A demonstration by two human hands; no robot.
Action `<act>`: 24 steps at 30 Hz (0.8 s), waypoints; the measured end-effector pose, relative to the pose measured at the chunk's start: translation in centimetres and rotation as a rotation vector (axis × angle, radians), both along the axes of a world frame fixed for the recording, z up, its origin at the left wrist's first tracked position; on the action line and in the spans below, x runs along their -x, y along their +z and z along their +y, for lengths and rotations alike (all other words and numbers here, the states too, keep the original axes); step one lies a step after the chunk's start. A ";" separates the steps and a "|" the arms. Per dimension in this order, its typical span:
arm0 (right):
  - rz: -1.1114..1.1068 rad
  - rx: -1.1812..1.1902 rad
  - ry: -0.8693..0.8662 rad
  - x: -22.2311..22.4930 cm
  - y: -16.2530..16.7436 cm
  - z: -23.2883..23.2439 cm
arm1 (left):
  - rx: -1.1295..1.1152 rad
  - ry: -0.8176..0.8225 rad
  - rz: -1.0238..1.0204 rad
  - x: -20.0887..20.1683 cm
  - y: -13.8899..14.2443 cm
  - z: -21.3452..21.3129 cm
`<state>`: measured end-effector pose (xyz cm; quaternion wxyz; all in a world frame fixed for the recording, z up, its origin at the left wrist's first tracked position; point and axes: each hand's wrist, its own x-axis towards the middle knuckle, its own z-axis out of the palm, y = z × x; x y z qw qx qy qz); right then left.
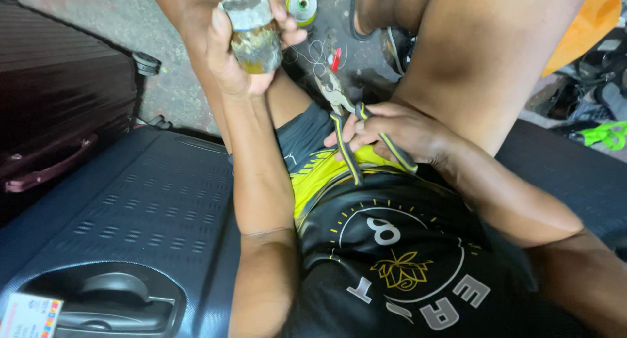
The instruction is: The person sits on the floor and uses pliers to remove a white sealant or tape from the threads of a metal pipe fitting. They repeatedly scrape and pull at the material, rotating the fitting to access different sides.
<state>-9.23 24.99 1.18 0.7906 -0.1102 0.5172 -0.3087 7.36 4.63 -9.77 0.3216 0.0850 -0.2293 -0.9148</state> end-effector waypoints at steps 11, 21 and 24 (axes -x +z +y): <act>-0.126 0.200 0.137 1.5 2.0 -0.9 | 0.054 -0.344 0.065 0.8 -0.9 1.1; 0.002 0.152 0.135 1.3 0.7 -0.6 | 0.147 -0.409 -0.064 0.5 0.6 1.6; 0.205 0.077 0.172 0.9 0.2 0.1 | 0.136 -0.386 -0.132 0.5 0.5 1.6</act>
